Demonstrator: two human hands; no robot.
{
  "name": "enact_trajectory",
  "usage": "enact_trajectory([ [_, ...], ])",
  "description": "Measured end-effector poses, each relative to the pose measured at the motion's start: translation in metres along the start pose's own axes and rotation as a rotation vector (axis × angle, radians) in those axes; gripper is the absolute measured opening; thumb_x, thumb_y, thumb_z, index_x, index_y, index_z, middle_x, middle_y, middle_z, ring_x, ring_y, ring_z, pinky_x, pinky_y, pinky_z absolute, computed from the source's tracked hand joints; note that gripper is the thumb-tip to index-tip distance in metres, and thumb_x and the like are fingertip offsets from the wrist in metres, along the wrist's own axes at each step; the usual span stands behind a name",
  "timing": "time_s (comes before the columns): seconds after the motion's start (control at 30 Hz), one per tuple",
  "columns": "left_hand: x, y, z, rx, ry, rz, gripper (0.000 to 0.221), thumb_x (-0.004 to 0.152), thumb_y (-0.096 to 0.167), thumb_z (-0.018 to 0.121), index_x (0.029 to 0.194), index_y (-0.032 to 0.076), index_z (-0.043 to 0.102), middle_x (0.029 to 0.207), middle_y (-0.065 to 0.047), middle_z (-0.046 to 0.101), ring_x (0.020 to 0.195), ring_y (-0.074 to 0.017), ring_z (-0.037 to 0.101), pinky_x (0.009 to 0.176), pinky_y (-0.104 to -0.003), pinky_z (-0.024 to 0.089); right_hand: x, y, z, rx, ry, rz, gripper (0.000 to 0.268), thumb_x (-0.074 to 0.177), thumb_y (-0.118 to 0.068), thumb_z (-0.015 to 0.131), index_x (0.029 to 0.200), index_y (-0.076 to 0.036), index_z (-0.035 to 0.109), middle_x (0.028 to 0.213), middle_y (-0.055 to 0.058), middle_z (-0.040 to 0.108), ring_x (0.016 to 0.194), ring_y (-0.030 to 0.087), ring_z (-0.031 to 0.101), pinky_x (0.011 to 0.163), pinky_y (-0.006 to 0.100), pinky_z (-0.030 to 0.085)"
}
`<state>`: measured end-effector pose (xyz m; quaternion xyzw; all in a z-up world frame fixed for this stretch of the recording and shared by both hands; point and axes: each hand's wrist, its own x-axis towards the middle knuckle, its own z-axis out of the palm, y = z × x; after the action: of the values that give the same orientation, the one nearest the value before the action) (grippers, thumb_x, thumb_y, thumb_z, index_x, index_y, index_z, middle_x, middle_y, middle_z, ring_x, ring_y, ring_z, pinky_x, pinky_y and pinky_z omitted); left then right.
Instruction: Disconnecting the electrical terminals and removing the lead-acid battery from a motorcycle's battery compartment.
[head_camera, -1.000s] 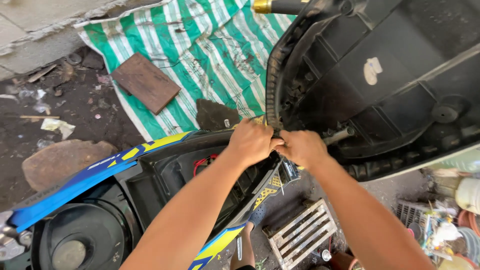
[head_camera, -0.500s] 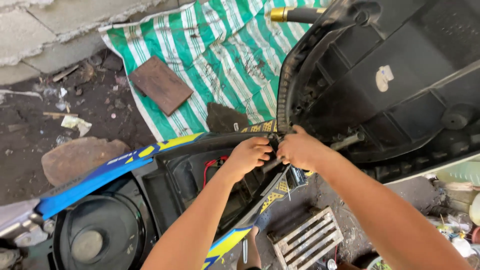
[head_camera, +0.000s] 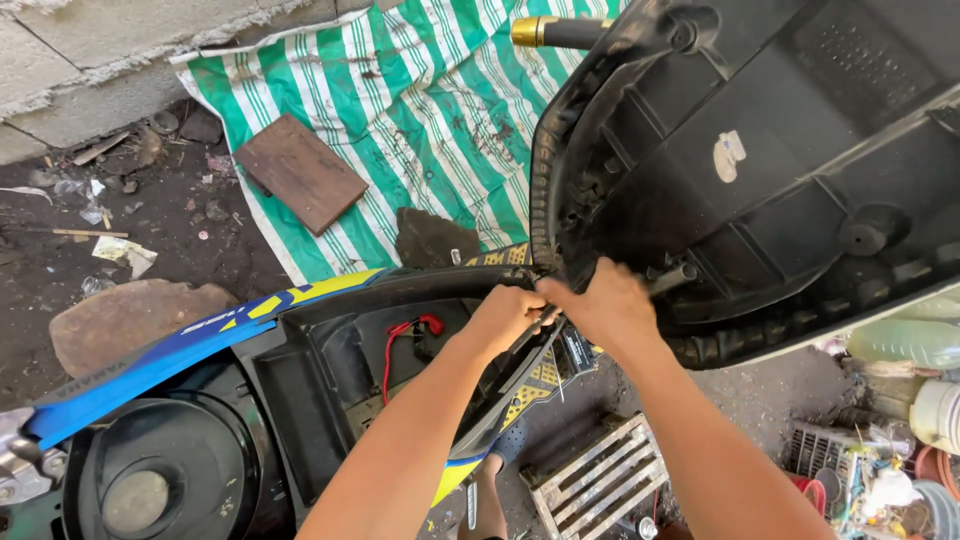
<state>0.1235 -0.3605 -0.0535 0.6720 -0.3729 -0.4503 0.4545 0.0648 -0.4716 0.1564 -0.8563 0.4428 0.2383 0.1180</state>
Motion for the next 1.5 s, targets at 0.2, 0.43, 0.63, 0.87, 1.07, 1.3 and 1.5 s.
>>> enact_trajectory([
  [0.2,-0.015,0.021,-0.019,-0.020,0.089,0.024,0.027,0.107,0.024,0.071,0.117,0.005,0.086,0.080,-0.013,0.084,0.074,-0.0244,0.083,0.066,-0.029,0.064,-0.001,-0.025,0.008,0.105,-0.046,-0.223,0.072,0.084,-0.040,0.088,0.144,-0.018,0.053,0.137,0.018,0.078,0.130,0.048,0.071,0.109,0.061,0.058],
  [0.43,0.008,-0.048,0.008,0.146,-0.039,0.086,0.030,0.108,0.019,0.066,0.121,-0.006,0.077,0.094,-0.029,0.082,0.091,-0.0470,0.080,0.079,-0.052,0.064,0.028,-0.024,0.017,-0.438,-0.083,-0.749,0.058,0.091,0.004,0.071,0.139,-0.028,0.077,0.135,0.004,0.081,0.157,0.038,0.052,0.118,0.057,0.049],
  [0.63,0.022,-0.090,0.028,0.308,0.165,0.137,0.020,0.106,0.020,0.069,0.123,0.030,0.069,0.078,-0.005,0.077,0.073,-0.0304,0.078,0.069,-0.041,0.067,0.026,0.003,0.044,-0.033,-0.008,-0.913,0.046,0.093,0.009,0.059,0.116,-0.017,0.090,0.153,0.026,0.064,0.153,0.061,0.043,0.128,0.066,0.035],
  [0.87,0.008,-0.046,0.011,0.145,0.269,-0.018,0.015,0.100,0.034,0.081,0.111,0.025,0.087,0.093,-0.003,0.086,0.091,-0.0327,0.081,0.077,-0.040,0.070,-0.032,-0.042,-0.038,0.199,-0.185,-0.100,0.102,0.100,-0.070,0.070,0.165,0.005,0.048,0.163,0.029,0.056,0.154,0.045,0.053,0.120,0.058,0.052],
  [1.07,0.004,-0.025,0.004,0.109,0.228,-0.040,0.019,0.101,0.038,0.081,0.109,0.021,0.085,0.088,-0.003,0.085,0.087,-0.0301,0.082,0.072,-0.039,0.069,0.042,0.002,0.031,0.062,-0.198,-0.338,0.032,0.094,-0.028,0.080,0.119,-0.009,0.076,0.106,0.013,0.075,0.113,0.044,0.071,0.087,0.050,0.062],
  [1.3,-0.027,0.024,-0.026,0.285,0.055,0.064,0.022,0.112,0.020,0.063,0.112,0.005,0.079,0.103,-0.019,0.083,0.095,-0.0411,0.080,0.081,-0.047,0.065,0.081,0.004,0.048,-0.472,-0.041,-0.714,0.040,0.089,-0.014,0.079,0.125,-0.029,0.086,0.136,-0.003,0.079,0.165,0.030,0.038,0.123,0.051,0.042],
  [1.5,0.022,-0.063,0.013,0.503,0.113,0.164,0.024,0.107,0.027,0.071,0.092,0.009,0.075,0.088,-0.014,0.080,0.079,-0.0345,0.078,0.067,-0.042,0.062,-0.036,-0.062,0.002,-0.124,0.072,-0.228,0.055,0.114,-0.020,0.043,0.166,-0.018,0.060,0.177,0.008,0.049,0.167,0.037,0.030,0.136,0.048,0.025],
])
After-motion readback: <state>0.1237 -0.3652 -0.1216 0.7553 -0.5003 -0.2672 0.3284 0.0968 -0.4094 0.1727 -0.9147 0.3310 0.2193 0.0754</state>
